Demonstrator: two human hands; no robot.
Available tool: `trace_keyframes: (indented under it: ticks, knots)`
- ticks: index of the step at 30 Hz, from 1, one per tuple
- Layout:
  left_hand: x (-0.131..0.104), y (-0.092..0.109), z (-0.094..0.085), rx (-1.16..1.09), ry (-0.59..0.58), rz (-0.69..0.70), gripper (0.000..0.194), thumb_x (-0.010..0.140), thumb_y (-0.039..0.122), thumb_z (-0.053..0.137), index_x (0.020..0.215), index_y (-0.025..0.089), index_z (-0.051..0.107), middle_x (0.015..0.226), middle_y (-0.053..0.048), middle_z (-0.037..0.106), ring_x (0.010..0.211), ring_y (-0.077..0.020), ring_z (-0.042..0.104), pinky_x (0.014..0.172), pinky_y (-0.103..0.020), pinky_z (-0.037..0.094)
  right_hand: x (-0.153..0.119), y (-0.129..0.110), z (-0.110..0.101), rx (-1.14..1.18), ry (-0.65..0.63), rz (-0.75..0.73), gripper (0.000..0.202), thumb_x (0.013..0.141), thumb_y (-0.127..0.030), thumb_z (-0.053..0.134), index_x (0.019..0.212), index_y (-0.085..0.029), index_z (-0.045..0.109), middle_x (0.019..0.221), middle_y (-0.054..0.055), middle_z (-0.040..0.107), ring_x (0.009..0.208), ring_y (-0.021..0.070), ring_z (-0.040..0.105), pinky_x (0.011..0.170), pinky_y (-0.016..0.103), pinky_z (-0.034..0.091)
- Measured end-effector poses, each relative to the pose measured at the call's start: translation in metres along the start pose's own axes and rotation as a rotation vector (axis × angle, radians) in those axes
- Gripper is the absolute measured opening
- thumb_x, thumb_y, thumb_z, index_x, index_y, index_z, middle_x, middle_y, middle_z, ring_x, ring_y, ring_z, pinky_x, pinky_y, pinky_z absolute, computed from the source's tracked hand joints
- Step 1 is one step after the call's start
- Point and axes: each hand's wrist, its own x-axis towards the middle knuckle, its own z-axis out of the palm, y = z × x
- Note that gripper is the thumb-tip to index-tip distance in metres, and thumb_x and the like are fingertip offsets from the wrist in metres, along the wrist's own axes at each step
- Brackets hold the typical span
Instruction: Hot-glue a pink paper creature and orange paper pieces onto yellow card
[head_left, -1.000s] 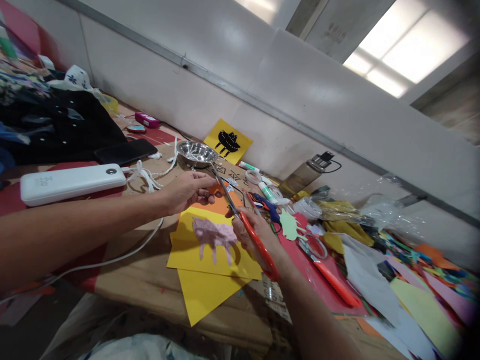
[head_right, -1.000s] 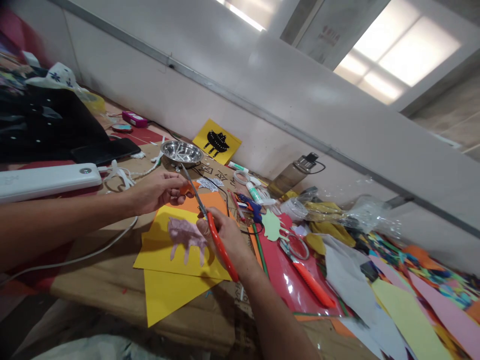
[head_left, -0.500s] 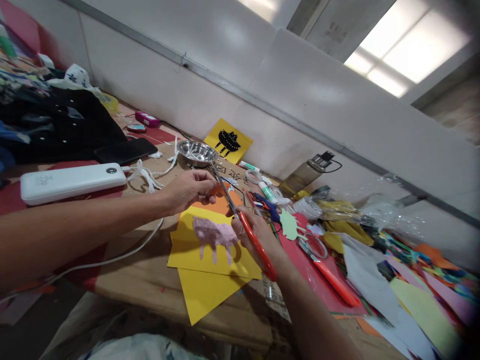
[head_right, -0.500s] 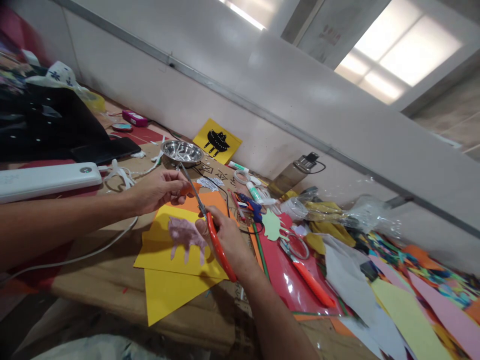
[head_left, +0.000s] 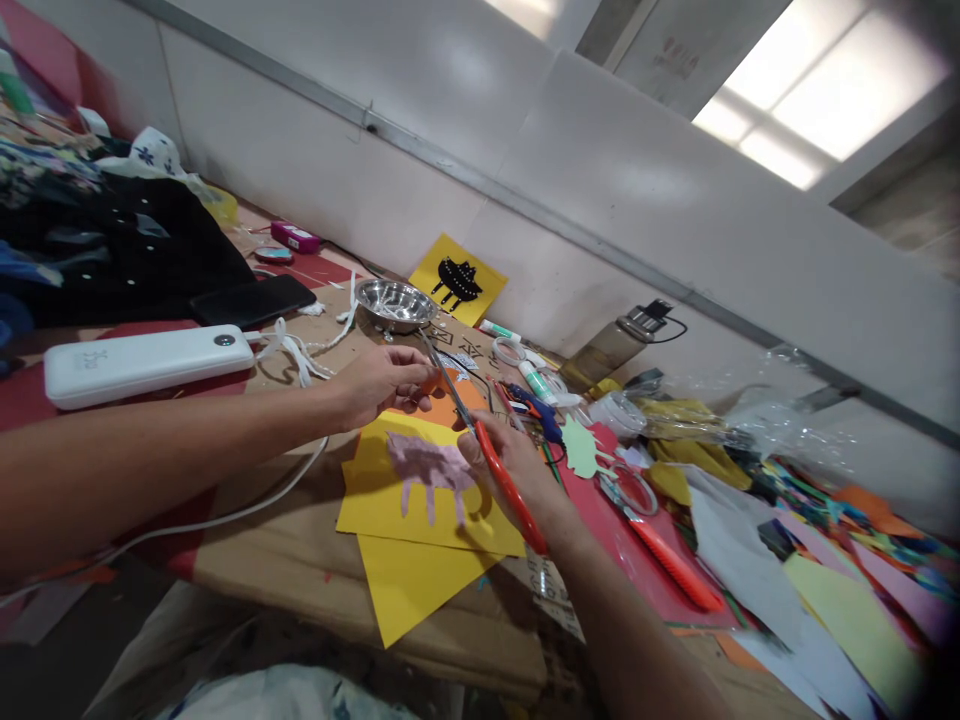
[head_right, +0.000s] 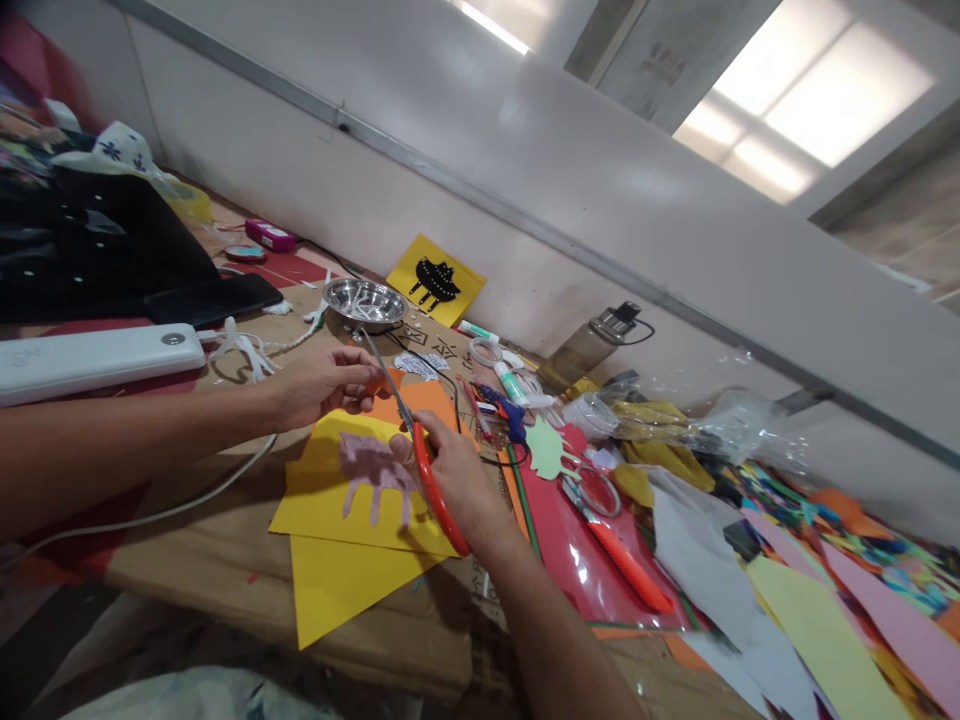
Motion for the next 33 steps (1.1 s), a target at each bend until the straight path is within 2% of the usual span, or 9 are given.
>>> trace_keyframes:
  ticks: [7,13,18,23,28,33]
  knots:
    - [0.010,-0.013,-0.001,-0.068,-0.006,-0.040,0.014,0.077,0.016,0.072,0.072,0.012,0.060,0.071,-0.001,0.063,0.063,-0.0087,0.059,0.057,-0.020,0.042,0.006,0.007,-0.005,-0.139,0.004,-0.026,0.045,0.087,-0.064,0.048,0.093,-0.021,0.059,0.071,0.002,0.058,0.069,0.0193,0.053,0.063,0.030,0.041]
    - [0.016,-0.021,0.002,-0.238,-0.040,0.019,0.012,0.077,0.013,0.071,0.077,0.014,0.058,0.077,0.001,0.063,0.064,-0.0065,0.057,0.056,-0.017,0.041,0.007,0.006,-0.006,-0.140,0.014,0.008,0.050,0.087,-0.064,0.047,0.106,-0.020,0.059,0.075,0.002,0.060,0.069,0.0193,0.055,0.065,0.030,0.041]
    - [0.017,-0.019,0.003,-0.258,-0.059,0.032,0.015,0.077,0.012,0.070,0.073,0.014,0.055,0.071,0.002,0.061,0.060,-0.0056,0.054,0.053,-0.016,0.038,0.008,0.005,-0.005,-0.155,0.023,0.005,0.048,0.088,-0.064,0.046,0.105,-0.021,0.058,0.078,0.003,0.061,0.070,0.0194,0.056,0.064,0.030,0.041]
    - [0.015,-0.016,0.003,-0.222,-0.027,0.002,0.016,0.075,0.014,0.071,0.073,0.014,0.055,0.083,-0.003,0.066,0.065,-0.0071,0.056,0.058,-0.019,0.042,0.009,0.001,-0.005,-0.131,0.016,-0.037,0.049,0.087,-0.067,0.044,0.096,-0.021,0.057,0.075,0.003,0.059,0.071,0.0201,0.054,0.064,0.031,0.041]
    - [0.015,-0.015,0.005,-0.248,-0.068,-0.010,0.011,0.073,0.016,0.069,0.075,0.014,0.059,0.096,-0.006,0.069,0.076,-0.0101,0.057,0.058,-0.019,0.042,0.012,-0.001,-0.005,-0.086,-0.011,-0.043,0.053,0.085,-0.072,0.041,0.093,-0.021,0.055,0.076,0.004,0.058,0.071,0.0202,0.053,0.062,0.031,0.041]
    - [0.022,-0.023,0.005,-0.274,-0.103,-0.010,0.007,0.073,0.020,0.070,0.076,0.016,0.064,0.101,-0.005,0.071,0.085,-0.0123,0.059,0.062,-0.020,0.043,0.015,0.000,-0.007,-0.098,-0.018,-0.039,0.050,0.086,-0.071,0.042,0.085,-0.022,0.052,0.072,0.001,0.052,0.071,0.0190,0.050,0.061,0.029,0.039]
